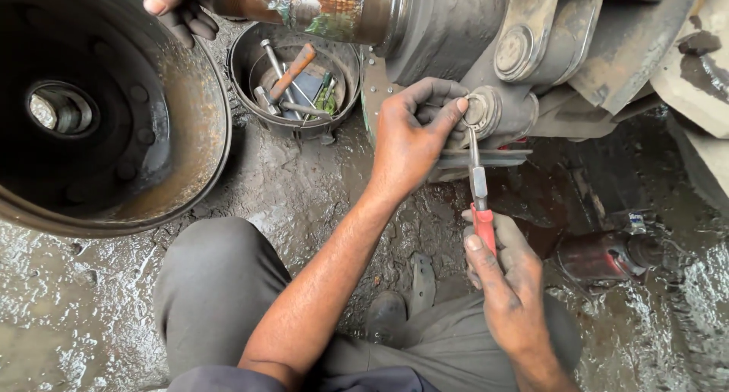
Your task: Replacing or repairing brake components on a heavy vehicle axle.
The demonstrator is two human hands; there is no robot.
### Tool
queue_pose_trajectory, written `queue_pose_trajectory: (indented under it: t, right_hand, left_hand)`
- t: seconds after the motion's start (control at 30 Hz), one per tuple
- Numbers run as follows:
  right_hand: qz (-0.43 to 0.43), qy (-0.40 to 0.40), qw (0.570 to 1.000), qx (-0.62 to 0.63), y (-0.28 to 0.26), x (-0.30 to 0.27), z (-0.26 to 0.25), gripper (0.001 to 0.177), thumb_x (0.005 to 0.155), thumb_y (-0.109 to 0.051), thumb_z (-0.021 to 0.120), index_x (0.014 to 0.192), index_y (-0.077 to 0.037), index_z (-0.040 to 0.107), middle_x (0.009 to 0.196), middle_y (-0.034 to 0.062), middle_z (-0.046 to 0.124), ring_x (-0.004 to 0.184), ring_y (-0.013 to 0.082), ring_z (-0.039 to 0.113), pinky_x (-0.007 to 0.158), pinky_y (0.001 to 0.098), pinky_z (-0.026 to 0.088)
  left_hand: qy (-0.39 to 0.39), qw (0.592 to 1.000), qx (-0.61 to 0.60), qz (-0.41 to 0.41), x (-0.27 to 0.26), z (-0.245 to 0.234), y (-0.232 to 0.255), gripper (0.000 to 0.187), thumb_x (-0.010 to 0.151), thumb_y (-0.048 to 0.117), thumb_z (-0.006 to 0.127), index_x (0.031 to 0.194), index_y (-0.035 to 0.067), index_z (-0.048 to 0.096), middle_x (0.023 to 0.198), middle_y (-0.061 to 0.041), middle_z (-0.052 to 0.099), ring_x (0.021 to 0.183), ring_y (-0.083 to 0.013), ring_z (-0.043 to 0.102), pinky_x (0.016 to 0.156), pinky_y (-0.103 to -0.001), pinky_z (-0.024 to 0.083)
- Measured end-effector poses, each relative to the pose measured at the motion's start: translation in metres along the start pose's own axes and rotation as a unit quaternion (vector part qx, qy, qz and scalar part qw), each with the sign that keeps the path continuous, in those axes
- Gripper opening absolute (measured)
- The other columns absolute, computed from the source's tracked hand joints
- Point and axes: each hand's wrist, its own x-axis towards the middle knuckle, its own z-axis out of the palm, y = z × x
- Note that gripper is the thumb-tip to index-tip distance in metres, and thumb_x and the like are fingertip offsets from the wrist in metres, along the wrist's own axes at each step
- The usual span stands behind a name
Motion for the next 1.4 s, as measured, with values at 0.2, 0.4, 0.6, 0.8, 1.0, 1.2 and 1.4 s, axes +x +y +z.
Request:
queue_pose_trajectory:
  t: [0.2,0.4,0.6,0.8,1.0,1.2,1.4]
  right_hand:
    - [0.074,-0.02,0.982,0.173,-0.002,0.003,-0.004,0.051,0.1,-0.03,0.052,0.138,0.004,0.055,0.098,0.0083,0.061,0.076,0.0142,0.058,0.061,0.0298,0.049]
    - [0.084,-0.082,0.956,0.27,-0.002,0.002,-0.001,0.063,0.103,-0.04,0.044,0.142,0.009,0.049,0.108,0.018,0.062,0.086,0.0259,0.063,0.071,0.0451,0.056]
    - [0.075,-0.084,0.941,0.319,-0.005,0.0,0.012,0.064,0.099,-0.042,0.045,0.141,0.006,0.045,0.114,0.0198,0.06,0.098,0.0289,0.064,0.083,0.0542,0.057]
    - [0.088,-0.098,0.921,0.366,-0.006,-0.007,0.027,0.057,0.096,-0.038,0.054,0.136,0.002,0.046,0.116,0.0215,0.06,0.099,0.0305,0.065,0.085,0.0541,0.057]
    - [0.098,-0.117,0.863,0.482,-0.019,0.0,0.051,0.031,0.1,-0.019,0.068,0.121,-0.008,0.047,0.113,0.0191,0.06,0.086,0.0235,0.062,0.072,0.0369,0.053]
    - [0.14,-0.019,0.87,0.473,-0.051,0.02,0.103,0.022,0.09,-0.014,0.064,0.105,-0.011,0.048,0.101,0.0143,0.067,0.091,0.0269,0.071,0.074,0.0427,0.061]
    - [0.142,0.075,0.841,0.517,-0.054,0.034,0.135,0.031,0.089,-0.012,0.067,0.117,-0.014,0.054,0.1,0.0092,0.069,0.079,0.0228,0.067,0.07,0.0413,0.058]
  left_hand:
    - [0.005,1.0,-0.01,-0.006,-0.001,0.0,-0.003,0.015,0.096,0.01,0.072,0.106,-0.002,0.074,0.082,-0.002,0.074,0.072,-0.0039,0.068,0.064,-0.023,0.057]
    - [0.008,1.0,-0.015,-0.01,-0.001,-0.001,-0.001,0.014,0.096,0.009,0.072,0.105,-0.002,0.073,0.081,-0.002,0.074,0.071,-0.0046,0.069,0.064,-0.023,0.058]
    - [-0.014,1.0,-0.022,-0.007,0.004,0.0,-0.004,0.014,0.095,0.008,0.072,0.105,-0.002,0.072,0.083,-0.003,0.074,0.072,-0.0049,0.069,0.064,-0.023,0.06]
    - [-0.025,0.999,-0.034,-0.029,0.007,-0.004,-0.006,0.014,0.094,0.006,0.072,0.105,-0.003,0.072,0.083,-0.004,0.074,0.069,-0.0056,0.068,0.062,-0.023,0.059]
    - [-0.112,0.984,-0.106,-0.084,0.026,-0.017,-0.013,0.015,0.095,0.007,0.073,0.106,-0.003,0.071,0.085,-0.005,0.073,0.072,-0.0081,0.068,0.062,-0.025,0.059]
    - [-0.271,0.948,-0.138,-0.098,0.057,-0.038,-0.023,0.016,0.096,0.008,0.076,0.107,-0.003,0.072,0.092,-0.008,0.075,0.082,-0.0128,0.074,0.074,-0.03,0.065]
    - [-0.307,0.95,-0.06,0.002,0.056,-0.038,-0.01,0.018,0.095,0.005,0.078,0.111,-0.002,0.073,0.102,-0.007,0.076,0.093,-0.0111,0.071,0.082,-0.027,0.059]
